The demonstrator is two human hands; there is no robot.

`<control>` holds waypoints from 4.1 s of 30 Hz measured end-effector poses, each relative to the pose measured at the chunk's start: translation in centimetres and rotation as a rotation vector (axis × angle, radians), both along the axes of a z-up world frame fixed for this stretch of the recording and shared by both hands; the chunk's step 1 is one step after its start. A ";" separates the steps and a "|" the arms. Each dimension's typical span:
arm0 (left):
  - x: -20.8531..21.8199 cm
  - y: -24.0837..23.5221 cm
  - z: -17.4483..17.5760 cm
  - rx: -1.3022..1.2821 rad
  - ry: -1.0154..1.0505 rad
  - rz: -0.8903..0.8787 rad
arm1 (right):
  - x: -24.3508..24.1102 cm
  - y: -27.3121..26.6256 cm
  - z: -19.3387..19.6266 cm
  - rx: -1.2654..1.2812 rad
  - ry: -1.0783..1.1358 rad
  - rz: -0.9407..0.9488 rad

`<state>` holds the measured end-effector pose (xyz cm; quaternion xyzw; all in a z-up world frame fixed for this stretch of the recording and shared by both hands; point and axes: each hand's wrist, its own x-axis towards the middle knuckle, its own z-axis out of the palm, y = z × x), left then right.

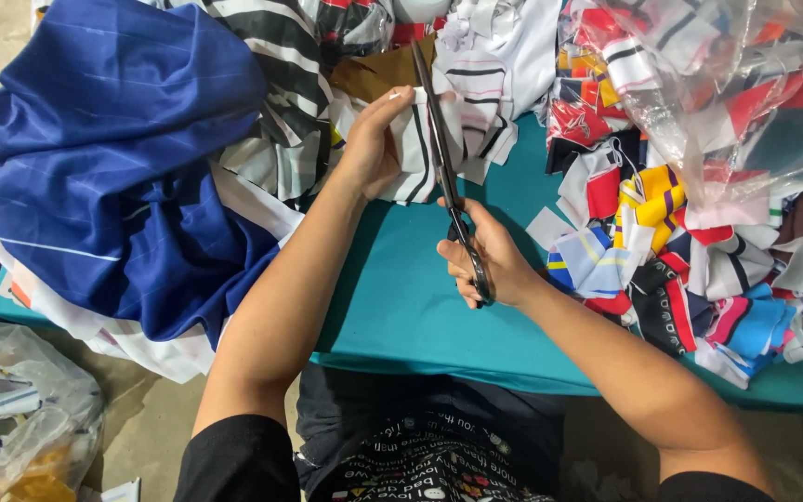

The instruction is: Trimming excess material from white fabric strips with black stripes using a pair of scissors on a work table.

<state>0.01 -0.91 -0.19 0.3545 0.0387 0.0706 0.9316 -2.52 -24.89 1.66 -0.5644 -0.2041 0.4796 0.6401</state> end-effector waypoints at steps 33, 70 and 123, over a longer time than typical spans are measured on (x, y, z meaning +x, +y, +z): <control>-0.9 -3.1 -1.1 1.317 -0.126 0.209 | 4.9 -1.7 6.9 -0.652 -1.480 0.032; 4.9 7.0 1.4 1.756 -0.237 0.481 | 1.3 -4.8 7.8 0.284 -0.151 -0.009; -1.2 -6.4 -3.5 1.208 -0.274 0.234 | 8.0 -2.4 0.7 -0.043 -1.344 -0.562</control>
